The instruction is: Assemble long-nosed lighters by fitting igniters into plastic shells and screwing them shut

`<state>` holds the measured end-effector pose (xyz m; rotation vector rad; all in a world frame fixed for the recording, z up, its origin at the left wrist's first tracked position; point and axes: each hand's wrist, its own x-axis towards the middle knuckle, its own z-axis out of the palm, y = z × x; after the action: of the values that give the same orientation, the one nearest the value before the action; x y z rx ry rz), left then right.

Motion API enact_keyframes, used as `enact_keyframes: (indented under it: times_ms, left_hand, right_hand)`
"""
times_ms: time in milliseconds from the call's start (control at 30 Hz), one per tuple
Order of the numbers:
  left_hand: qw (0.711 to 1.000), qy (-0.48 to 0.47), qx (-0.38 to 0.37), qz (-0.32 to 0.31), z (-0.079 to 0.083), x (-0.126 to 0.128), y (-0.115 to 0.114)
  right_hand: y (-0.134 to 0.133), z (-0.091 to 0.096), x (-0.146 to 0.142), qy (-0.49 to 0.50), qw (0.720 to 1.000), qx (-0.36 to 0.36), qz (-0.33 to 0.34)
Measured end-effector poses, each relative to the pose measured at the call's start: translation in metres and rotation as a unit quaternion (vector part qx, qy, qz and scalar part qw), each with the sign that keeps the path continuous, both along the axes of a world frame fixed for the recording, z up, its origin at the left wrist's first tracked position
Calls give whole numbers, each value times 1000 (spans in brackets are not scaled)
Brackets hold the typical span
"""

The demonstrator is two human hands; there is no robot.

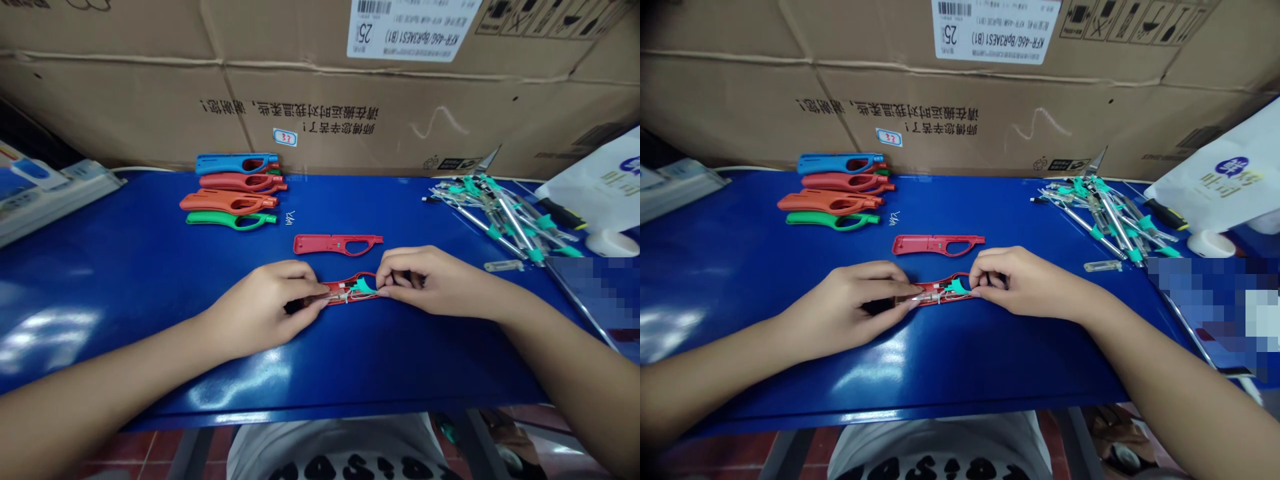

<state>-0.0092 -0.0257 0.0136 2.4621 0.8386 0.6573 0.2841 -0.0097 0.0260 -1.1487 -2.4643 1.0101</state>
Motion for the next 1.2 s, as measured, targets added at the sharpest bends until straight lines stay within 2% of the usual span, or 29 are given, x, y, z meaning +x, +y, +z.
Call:
enact_keyframes:
  times_ms: [167, 300, 433, 567, 900, 1200]
  left_hand:
    - [999, 24, -24, -15, 6, -4, 4]
    - [998, 57, -10, -39, 7, -8, 8]
    - [995, 82, 52, -35, 8, -7, 4]
    - [991, 50, 119, -33, 6, 1, -3]
    - [997, 40, 55, -45, -13, 7, -1]
    - [997, 26, 56, -56, -13, 7, 0]
  right_hand:
    - [0, 1, 2, -4, 1000, 6, 4]
    - [-1, 1, 1, -6, 1000, 14, 4]
    - [-3, 0, 0, -7, 999, 32, 14]
    - [-8, 0, -7, 0, 999, 42, 11]
    - [-19, -4, -18, -16, 998, 58, -10]
    - [-17, -4, -13, -42, 995, 80, 30]
